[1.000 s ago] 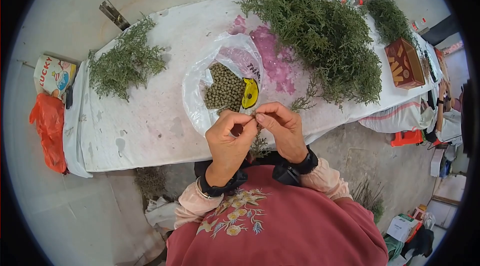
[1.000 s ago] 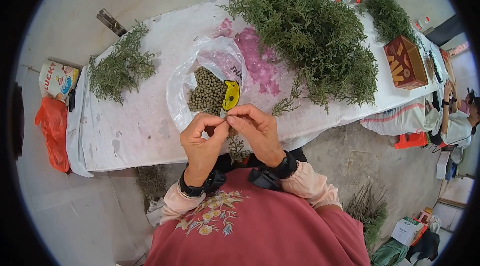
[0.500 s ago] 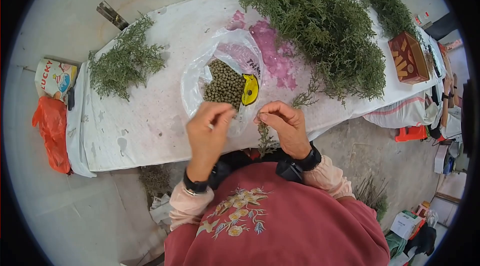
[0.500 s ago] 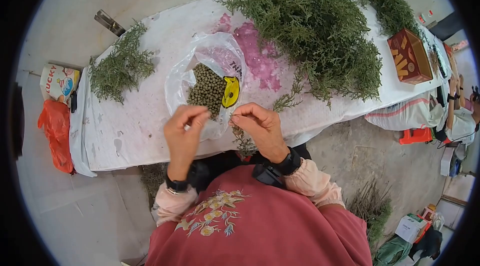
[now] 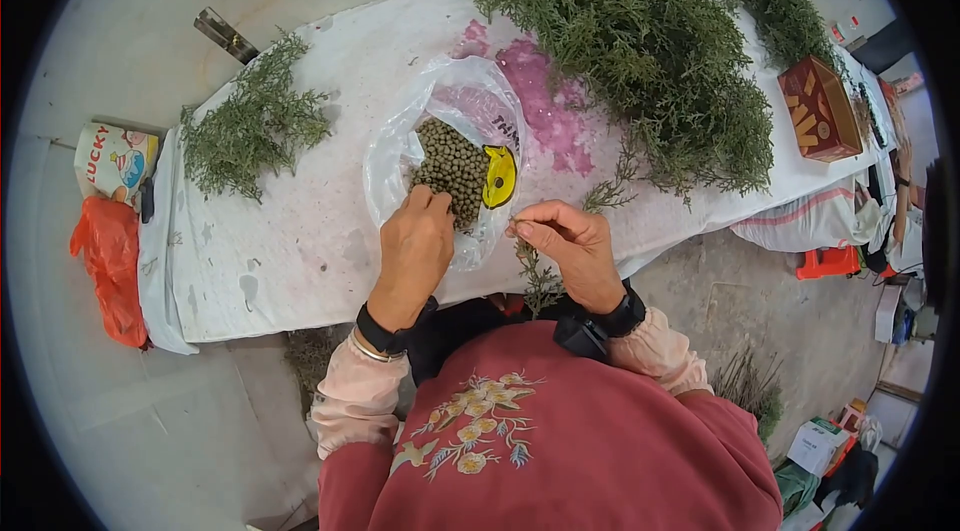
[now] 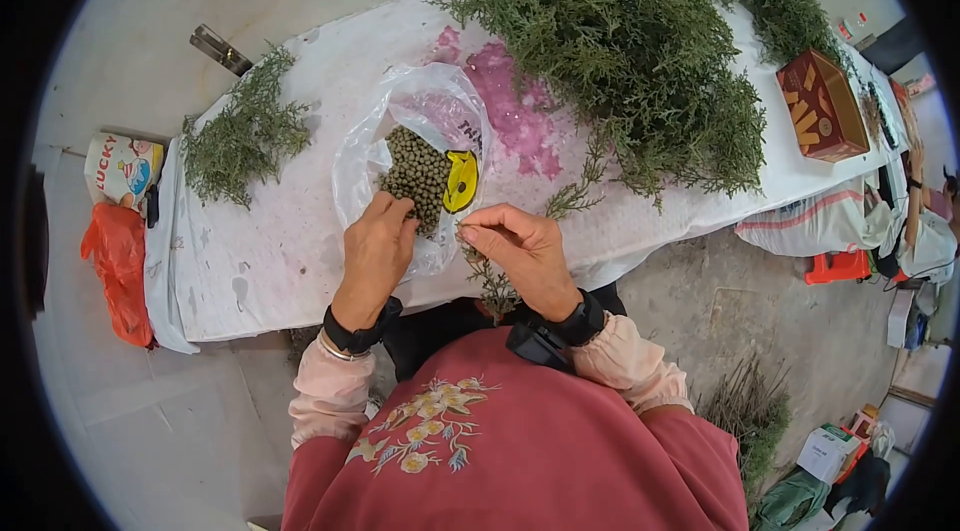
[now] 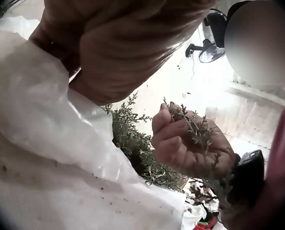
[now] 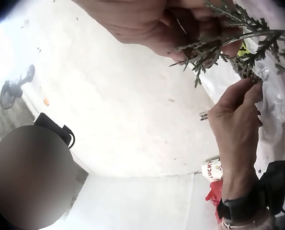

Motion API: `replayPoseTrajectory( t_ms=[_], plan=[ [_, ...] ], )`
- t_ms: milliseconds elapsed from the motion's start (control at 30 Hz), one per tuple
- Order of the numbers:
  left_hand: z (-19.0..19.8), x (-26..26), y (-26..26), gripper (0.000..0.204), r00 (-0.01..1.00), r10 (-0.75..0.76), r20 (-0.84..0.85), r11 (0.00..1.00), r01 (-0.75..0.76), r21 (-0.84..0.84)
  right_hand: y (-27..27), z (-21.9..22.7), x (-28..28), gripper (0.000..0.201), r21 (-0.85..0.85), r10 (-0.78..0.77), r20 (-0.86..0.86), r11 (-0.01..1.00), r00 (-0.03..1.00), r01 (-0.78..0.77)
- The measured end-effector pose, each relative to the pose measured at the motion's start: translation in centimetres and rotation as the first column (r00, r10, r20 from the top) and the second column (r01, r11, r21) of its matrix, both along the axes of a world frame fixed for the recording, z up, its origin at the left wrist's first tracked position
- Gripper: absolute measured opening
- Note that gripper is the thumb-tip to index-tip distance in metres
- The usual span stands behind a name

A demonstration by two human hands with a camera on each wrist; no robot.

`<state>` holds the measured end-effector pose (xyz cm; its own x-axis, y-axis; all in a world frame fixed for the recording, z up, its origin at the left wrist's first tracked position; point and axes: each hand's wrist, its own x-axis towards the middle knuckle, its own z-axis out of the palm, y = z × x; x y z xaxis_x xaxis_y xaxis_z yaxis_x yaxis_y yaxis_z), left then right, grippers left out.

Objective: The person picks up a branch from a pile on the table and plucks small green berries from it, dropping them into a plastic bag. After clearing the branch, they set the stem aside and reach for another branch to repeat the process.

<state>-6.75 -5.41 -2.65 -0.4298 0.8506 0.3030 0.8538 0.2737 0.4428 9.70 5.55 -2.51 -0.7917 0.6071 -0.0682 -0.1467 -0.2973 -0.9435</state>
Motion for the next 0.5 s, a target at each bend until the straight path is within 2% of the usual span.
replayPoseTrajectory(
  t_ms=[33,133,267,300,400,500],
  plan=[
    [-0.2,-0.2,-0.1,0.018,1.000,0.003,-0.001,1.000,-0.003,-0.001,-0.1,0.0,0.0,0.010,0.026,0.007,-0.002,1.000,1.000,-0.007],
    [-1.2,-1.8,-0.1,0.017,0.960,0.051,0.274,0.998,-0.041,-0.043,-0.2,0.1,-0.1,0.010,0.081,0.018,-0.005,0.997,1.000,-0.017],
    [-1.8,-2.5,-0.4,0.015,0.916,0.007,0.402,0.999,-0.021,0.030,-0.3,-0.2,0.0,0.009,0.099,0.016,0.022,0.995,1.000,-0.018],
    [-1.7,-2.4,-0.4,0.015,0.915,0.005,0.404,0.999,-0.019,0.030,-0.3,-0.2,-0.1,0.009,0.088,0.012,0.029,0.996,1.000,-0.015],
    [-1.2,-1.8,-0.6,0.015,0.974,0.042,0.223,0.998,-0.049,0.025,-0.4,-0.3,-0.3,0.008,0.066,0.006,0.038,0.998,0.999,-0.009],
    [-1.2,-1.3,-0.8,0.014,0.968,0.078,0.238,0.995,-0.090,0.040,-0.3,-0.9,-0.6,0.010,0.064,-0.010,0.005,0.998,1.000,0.010]
  ],
)
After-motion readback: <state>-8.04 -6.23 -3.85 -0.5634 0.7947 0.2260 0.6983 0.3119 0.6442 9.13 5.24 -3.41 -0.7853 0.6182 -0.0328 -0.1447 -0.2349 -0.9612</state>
